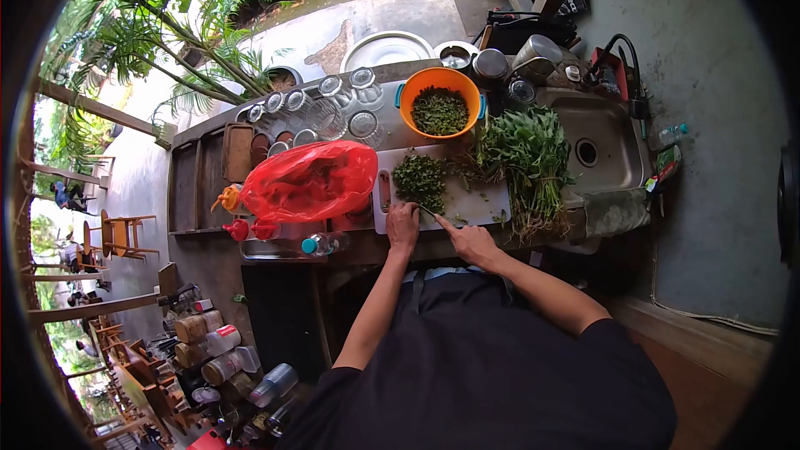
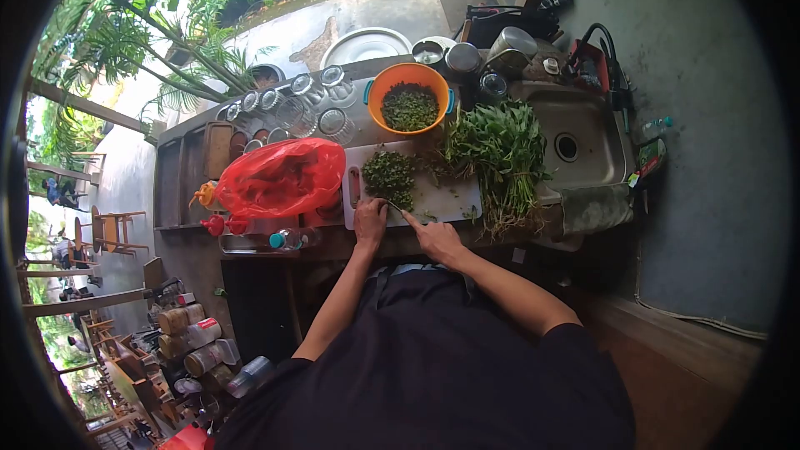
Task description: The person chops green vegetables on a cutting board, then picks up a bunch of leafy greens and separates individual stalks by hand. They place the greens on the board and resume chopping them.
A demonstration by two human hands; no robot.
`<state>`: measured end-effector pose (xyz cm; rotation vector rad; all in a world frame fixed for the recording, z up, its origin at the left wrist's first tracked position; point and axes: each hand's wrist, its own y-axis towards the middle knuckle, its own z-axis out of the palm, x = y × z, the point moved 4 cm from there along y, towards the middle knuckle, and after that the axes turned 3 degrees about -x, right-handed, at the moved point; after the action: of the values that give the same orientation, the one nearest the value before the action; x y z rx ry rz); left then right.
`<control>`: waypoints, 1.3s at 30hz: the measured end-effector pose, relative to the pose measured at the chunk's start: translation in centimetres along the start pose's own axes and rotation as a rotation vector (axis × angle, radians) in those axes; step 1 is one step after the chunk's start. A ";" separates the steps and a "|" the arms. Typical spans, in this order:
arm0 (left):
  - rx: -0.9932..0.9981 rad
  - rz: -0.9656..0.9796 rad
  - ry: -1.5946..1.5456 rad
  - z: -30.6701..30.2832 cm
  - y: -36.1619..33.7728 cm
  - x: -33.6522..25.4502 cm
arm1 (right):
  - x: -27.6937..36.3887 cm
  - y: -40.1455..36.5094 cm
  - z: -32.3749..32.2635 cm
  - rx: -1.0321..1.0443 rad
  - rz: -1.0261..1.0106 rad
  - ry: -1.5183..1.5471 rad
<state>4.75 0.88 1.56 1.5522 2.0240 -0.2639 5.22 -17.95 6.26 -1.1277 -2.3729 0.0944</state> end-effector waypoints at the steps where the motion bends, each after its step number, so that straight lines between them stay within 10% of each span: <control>1: -0.006 -0.001 -0.020 0.0 0.0 0.0 | 0.0 0.0 0.0 -0.008 0.000 -0.003; 27: 0.023 0.065 -0.062 0.1 -0.5 0.7 | -1.3 2.0 3.1 0.014 0.022 -0.045; 39: 0.115 -0.264 -0.222 -0.3 0.4 1.1 | -2.1 -0.1 1.6 0.083 0.005 -0.093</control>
<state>4.83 2.02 1.32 1.2551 2.0612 -0.6364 5.53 -19.33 4.03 -1.1127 -2.4237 0.2497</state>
